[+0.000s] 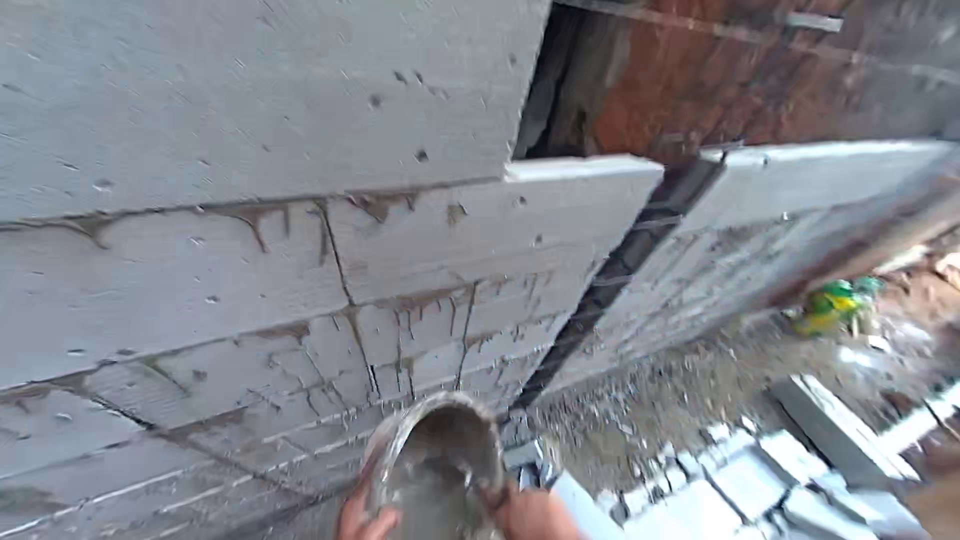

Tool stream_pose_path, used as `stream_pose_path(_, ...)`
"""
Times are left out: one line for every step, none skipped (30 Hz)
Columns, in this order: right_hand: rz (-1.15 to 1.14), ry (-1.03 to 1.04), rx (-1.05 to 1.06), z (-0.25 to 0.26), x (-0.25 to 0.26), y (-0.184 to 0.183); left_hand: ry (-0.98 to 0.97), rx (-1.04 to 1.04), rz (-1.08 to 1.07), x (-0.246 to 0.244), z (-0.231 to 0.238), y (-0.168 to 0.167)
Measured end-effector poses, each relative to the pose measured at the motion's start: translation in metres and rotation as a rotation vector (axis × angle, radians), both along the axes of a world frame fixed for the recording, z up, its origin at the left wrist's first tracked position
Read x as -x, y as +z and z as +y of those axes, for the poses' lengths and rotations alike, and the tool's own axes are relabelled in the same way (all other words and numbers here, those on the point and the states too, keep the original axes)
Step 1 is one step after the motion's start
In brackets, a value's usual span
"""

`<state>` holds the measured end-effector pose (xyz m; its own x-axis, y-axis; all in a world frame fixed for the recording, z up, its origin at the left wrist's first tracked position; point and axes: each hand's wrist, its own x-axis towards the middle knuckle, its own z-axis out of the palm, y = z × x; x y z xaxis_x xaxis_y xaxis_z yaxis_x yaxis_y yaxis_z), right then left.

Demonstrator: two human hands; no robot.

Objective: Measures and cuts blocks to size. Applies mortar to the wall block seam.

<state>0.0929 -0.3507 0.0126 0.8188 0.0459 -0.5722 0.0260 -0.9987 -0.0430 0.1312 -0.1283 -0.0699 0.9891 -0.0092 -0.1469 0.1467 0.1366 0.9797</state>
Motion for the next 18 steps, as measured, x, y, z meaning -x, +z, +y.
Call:
stream_pose_path(0.028,-0.056,0.042,-0.019,0.005,0.022,-0.048,-0.017,-0.003,-0.007,-0.017,0.011)
stream_pose_path(0.011,-0.097,0.084,-0.036,0.013,0.038,-0.102,-0.031,-0.009,-0.013,-0.034,0.023)
stream_pose_path(-0.033,-0.132,0.128,-0.05,0.025,0.049,-0.165,-0.036,-0.013,-0.017,-0.049,0.032)
stream_pose_path(-0.101,-0.168,0.17,-0.063,0.04,0.055,-0.224,-0.023,-0.015,-0.019,-0.066,0.037)
stream_pose_path(-0.185,-0.198,0.21,-0.078,0.057,0.059,-0.269,0.015,-0.023,-0.021,-0.086,0.039)
stream_pose_path(-0.265,-0.223,0.252,-0.094,0.072,0.062,-0.311,0.062,-0.035,-0.022,-0.107,0.041)
stream_pose_path(-0.34,-0.242,0.27,-0.109,0.087,0.062,-0.366,0.101,-0.047,-0.022,-0.125,0.043)
stream_pose_path(-0.39,-0.27,0.257,-0.123,0.1,0.061,-0.419,0.129,-0.055,-0.021,-0.142,0.044)
stream_pose_path(-0.394,-0.323,0.221,-0.135,0.109,0.059,-0.465,0.151,-0.068,-0.022,-0.158,0.047)
stream_pose_path(-0.36,-0.393,0.181,-0.148,0.116,0.055,-0.524,0.166,-0.079,-0.023,-0.174,0.049)
stream_pose_path(-0.311,-0.468,0.151,-0.16,0.121,0.052,-0.586,0.178,-0.076,-0.025,-0.19,0.051)
stream_pose_path(-0.247,-0.537,0.145,-0.168,0.125,0.051,-0.646,0.197,-0.059,-0.026,-0.205,0.053)
stream_pose_path(-0.16,-0.606,0.172,-0.172,0.127,0.055,-0.701,0.223,-0.041,-0.028,-0.221,0.054)
stream_pose_path(-0.078,-0.654,0.224,-0.17,0.129,0.061,-0.754,0.244,-0.018,-0.028,-0.234,0.055)
stream_pose_path(-0.018,-0.682,0.295,-0.167,0.133,0.07,-0.808,0.254,-0.003,-0.028,-0.248,0.056)
stream_pose_path(0.02,-0.707,0.372,-0.164,0.138,0.081,-0.872,0.26,0.005,-0.026,-0.263,0.058)
stream_pose_path(0.053,-0.749,0.443,-0.161,0.146,0.097,-0.945,0.266,0.011,-0.021,-0.279,0.061)
stream_pose_path(0.062,-0.8,0.507,-0.157,0.158,0.114,-1.033,0.272,0.006,-0.014,-0.295,0.066)
